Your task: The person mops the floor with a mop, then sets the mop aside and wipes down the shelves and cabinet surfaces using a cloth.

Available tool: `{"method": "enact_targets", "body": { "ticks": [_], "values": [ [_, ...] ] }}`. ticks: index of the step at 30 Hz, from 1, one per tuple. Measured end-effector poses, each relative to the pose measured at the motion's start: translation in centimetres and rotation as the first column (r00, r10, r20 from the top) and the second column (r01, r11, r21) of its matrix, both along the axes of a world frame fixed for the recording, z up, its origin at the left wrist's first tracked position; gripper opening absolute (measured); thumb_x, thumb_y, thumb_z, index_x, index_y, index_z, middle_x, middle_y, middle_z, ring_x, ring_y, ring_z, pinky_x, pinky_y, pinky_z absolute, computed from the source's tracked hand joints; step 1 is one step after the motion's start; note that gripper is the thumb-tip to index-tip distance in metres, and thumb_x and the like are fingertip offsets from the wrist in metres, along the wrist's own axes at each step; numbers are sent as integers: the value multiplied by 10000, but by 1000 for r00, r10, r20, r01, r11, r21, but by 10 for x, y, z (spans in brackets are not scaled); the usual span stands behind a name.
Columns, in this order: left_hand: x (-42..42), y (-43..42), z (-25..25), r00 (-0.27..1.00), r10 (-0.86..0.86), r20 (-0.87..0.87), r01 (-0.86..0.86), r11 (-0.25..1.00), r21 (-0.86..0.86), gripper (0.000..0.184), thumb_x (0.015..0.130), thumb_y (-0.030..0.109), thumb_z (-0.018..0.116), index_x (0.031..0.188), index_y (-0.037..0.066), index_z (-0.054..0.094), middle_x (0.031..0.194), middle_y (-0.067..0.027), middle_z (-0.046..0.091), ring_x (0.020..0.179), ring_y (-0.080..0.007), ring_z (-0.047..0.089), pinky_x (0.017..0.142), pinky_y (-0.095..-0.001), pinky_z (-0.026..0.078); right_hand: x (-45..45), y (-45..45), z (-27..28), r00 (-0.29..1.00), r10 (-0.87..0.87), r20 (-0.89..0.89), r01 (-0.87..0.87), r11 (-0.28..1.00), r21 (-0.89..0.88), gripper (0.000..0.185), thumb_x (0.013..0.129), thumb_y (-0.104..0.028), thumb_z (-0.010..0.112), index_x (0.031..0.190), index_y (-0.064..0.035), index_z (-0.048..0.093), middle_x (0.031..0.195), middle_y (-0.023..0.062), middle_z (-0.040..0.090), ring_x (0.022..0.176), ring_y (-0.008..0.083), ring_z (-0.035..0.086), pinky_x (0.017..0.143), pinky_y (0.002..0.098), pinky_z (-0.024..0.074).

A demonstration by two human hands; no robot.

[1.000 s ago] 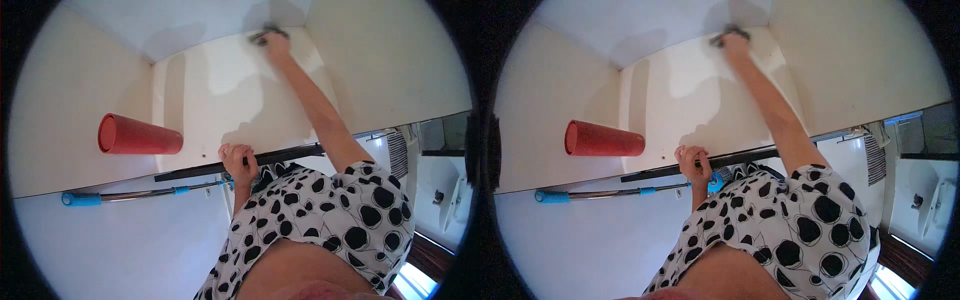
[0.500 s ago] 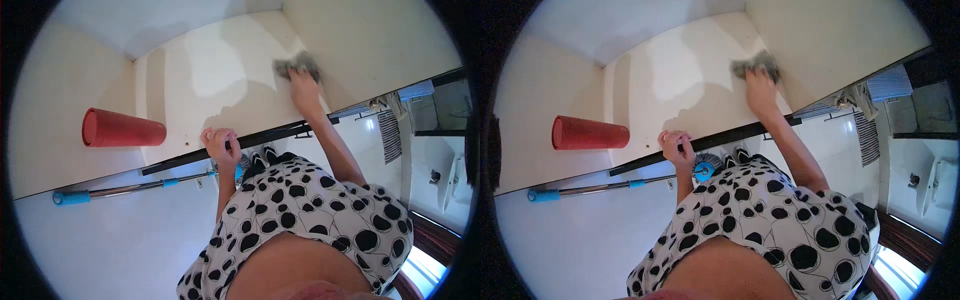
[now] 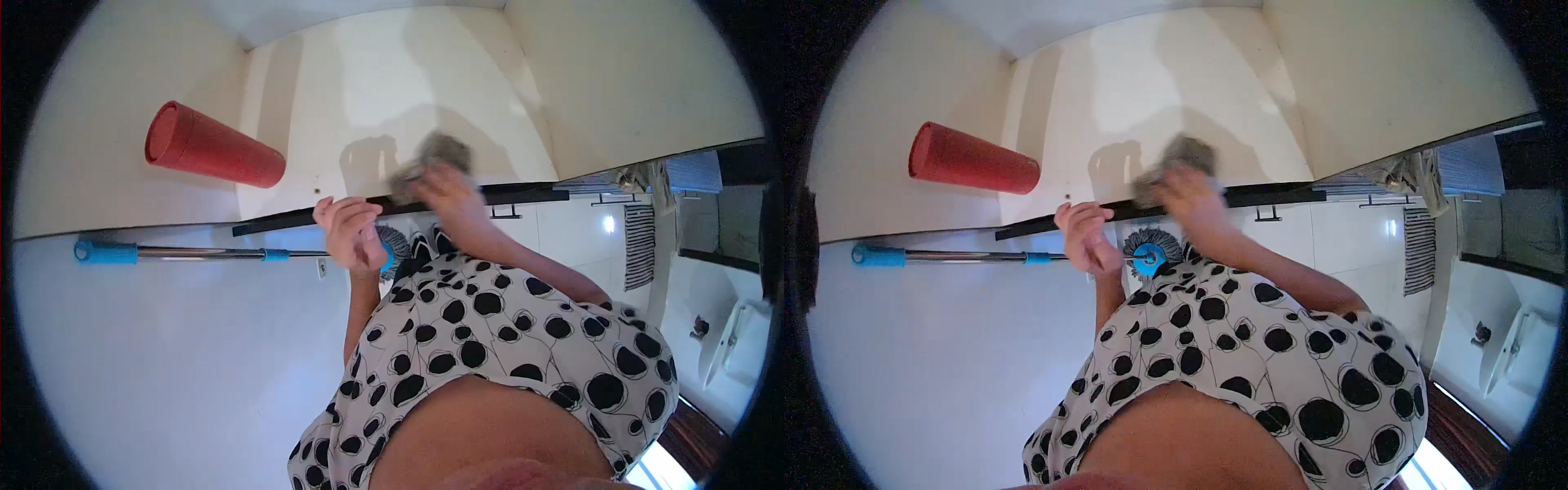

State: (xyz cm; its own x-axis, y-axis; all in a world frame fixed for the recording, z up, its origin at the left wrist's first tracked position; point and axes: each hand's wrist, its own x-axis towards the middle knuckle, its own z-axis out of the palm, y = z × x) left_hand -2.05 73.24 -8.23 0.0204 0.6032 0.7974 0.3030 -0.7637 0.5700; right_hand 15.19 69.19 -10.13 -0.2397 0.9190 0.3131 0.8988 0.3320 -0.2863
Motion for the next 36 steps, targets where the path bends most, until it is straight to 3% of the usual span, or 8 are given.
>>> {"method": "enact_targets", "body": {
  "ticks": [4,11,14,16,20,26,28,36],
  "values": [
    [-12,-19,27,998,51,-47,-47,994,96,122,798,160,444,802,53,502,673,-103,604,683,-239,543,882,-452,311,-92,51,-13,889,403,-216,-354,906,232,261,698,-168,538,928,-49,572,1046,122,538,1059,301,474,929,401,368],
    [-15,-8,6,989,93,-112,-96,995,-18,100,790,128,463,788,48,525,711,-94,610,705,-237,541,852,-421,332,-85,60,-20,825,379,-420,-400,916,40,213,682,-127,550,877,-59,603,1054,125,550,1049,310,483,924,398,370],
    [-11,4,-6,976,73,-203,-90,993,-76,97,784,86,466,784,37,550,731,-89,608,734,-239,536,823,-388,352,-22,54,-25,944,235,-232,-239,971,12,252,664,-58,536,901,-75,621,1017,121,587,1052,301,507,917,405,389],
    [-9,12,-15,963,69,-259,-99,989,-105,107,780,63,465,783,29,566,745,-87,604,762,-242,533,805,-369,362,32,63,-34,983,-92,-161,84,995,-59,296,715,-13,455,942,-93,628,1067,95,583,1074,273,501,931,389,383],
    [1,28,-35,965,13,-263,-57,986,-159,79,759,30,499,775,29,577,769,-92,595,794,-254,523,790,-348,371,111,116,-13,813,-579,-63,568,812,-137,313,791,-56,423,1007,-150,629,926,123,618,862,295,589,741,385,475],
    [3,28,-41,954,2,-300,-56,983,-172,73,736,18,517,770,44,577,768,-79,592,801,-251,527,785,-342,370,96,89,-12,816,-555,162,576,806,-138,260,809,-111,448,1006,-127,618,999,126,601,916,301,579,776,393,473],
    [2,27,-39,956,1,-293,-50,986,-160,74,738,19,517,768,43,580,764,-77,594,797,-247,530,785,-337,372,78,30,-19,880,-456,131,450,890,72,266,792,-76,462,1015,-99,606,1043,132,587,976,327,553,845,384,451],
    [7,19,-34,937,-20,-347,-18,994,-106,61,693,62,536,741,68,573,745,-65,585,776,-244,541,813,-381,346,95,47,-1,812,-575,-94,565,817,-117,337,742,22,446,1011,-92,615,1012,130,599,980,329,544,857,392,439]
  ]
}}
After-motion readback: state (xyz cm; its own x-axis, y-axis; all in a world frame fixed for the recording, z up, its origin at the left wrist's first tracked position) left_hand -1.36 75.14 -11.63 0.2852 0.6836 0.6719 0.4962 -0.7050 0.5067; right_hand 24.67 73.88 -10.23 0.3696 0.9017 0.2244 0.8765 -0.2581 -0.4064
